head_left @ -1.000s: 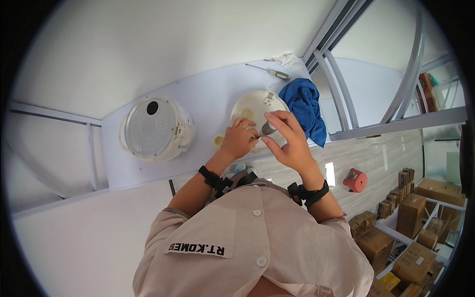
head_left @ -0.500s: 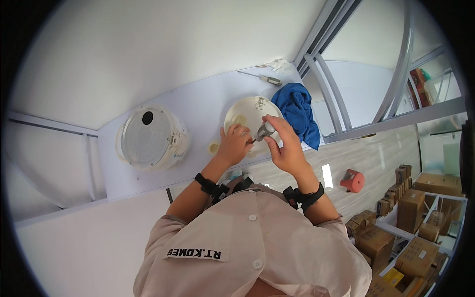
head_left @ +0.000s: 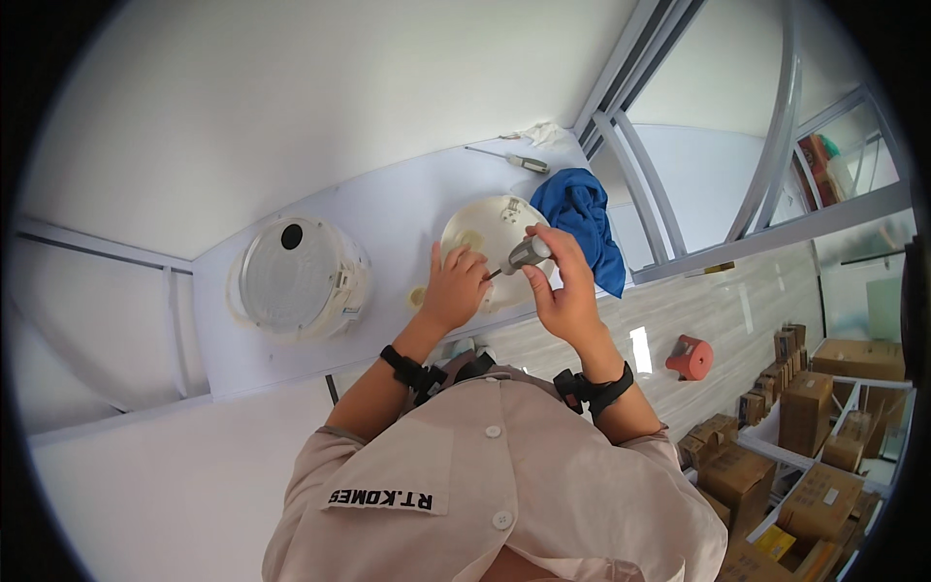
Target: The person disassembles a white circular light fixture, then uses a screwdriver to tighten screws on the fixture's base and a separate circular component. The person handles the fixture parts and screwdriver on a white workbench.
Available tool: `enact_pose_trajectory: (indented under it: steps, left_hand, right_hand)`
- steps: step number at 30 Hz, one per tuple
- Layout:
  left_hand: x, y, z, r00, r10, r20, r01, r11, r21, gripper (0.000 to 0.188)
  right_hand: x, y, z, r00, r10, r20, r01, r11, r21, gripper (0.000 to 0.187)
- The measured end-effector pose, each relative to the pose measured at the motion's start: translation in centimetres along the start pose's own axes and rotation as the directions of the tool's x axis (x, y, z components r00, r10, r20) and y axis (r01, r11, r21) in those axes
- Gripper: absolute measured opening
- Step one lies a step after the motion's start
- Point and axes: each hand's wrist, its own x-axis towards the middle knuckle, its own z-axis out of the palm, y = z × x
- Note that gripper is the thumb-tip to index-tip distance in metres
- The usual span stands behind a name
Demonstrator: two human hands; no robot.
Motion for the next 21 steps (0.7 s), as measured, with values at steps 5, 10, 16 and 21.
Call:
enact_pose_trajectory:
  steps: [5, 10, 16, 21]
  left_hand:
    - [-0.3, 0.2, -1.8, 0.996, -0.01, -0.085, 0.004, 0.997, -0.072, 0.012]
    - [-1.5, -1.1, -3.8, 0.973, -0.179, -0.147, 0.153, 0.973, -0.171, 0.011]
    - [-3.5, -3.8, -3.7, 0.897, -0.406, -0.174, 0.378, 0.909, -0.173, 0.012]
    - [-3.9, -4.2, -3.4, 0.889, -0.446, -0.103, 0.438, 0.895, -0.088, 0.01]
  right_hand:
    - [-0.1, 0.7, 0.6, 0.997, 0.002, -0.083, 0.001, 0.999, 0.036, 0.055]
    - [0.1, 1.5, 1.6, 0.993, -0.015, -0.114, 0.025, 0.996, 0.083, 0.054]
    - [0.5, 1.8, 2.1, 0.999, -0.046, 0.005, 0.045, 0.994, 0.104, 0.058]
    - [0.8, 1.8, 2.7, 0.999, -0.047, 0.027, 0.043, 0.99, 0.135, 0.057]
